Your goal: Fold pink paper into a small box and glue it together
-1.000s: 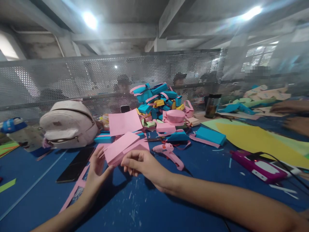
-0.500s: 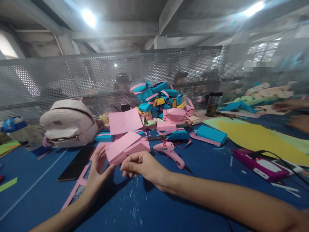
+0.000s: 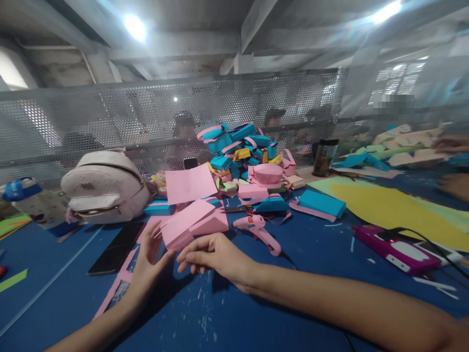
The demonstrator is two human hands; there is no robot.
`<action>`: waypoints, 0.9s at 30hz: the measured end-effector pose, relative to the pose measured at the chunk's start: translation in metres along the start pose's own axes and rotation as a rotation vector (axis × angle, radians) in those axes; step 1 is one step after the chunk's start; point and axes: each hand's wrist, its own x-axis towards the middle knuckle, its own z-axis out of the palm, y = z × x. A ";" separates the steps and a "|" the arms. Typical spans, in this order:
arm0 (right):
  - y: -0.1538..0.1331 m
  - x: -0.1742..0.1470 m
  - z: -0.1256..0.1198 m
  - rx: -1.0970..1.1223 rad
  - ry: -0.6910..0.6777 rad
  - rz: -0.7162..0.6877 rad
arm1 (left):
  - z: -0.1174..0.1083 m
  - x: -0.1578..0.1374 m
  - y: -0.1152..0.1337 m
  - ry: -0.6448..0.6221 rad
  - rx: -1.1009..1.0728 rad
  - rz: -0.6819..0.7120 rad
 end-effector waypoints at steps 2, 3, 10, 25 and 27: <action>0.000 -0.001 0.000 -0.009 0.001 0.004 | -0.001 0.000 -0.001 -0.004 -0.004 0.009; 0.000 -0.001 0.000 -0.012 0.001 0.007 | -0.001 0.000 -0.002 -0.009 -0.008 0.014; 0.006 0.001 -0.001 -0.027 -0.008 0.024 | 0.001 0.001 0.002 -0.020 -0.008 0.013; 0.009 0.000 0.010 -0.070 -0.001 -0.040 | 0.003 -0.001 -0.001 -0.017 0.002 0.040; 0.009 0.001 0.010 -0.093 0.014 -0.034 | 0.003 -0.001 0.000 -0.020 -0.014 0.037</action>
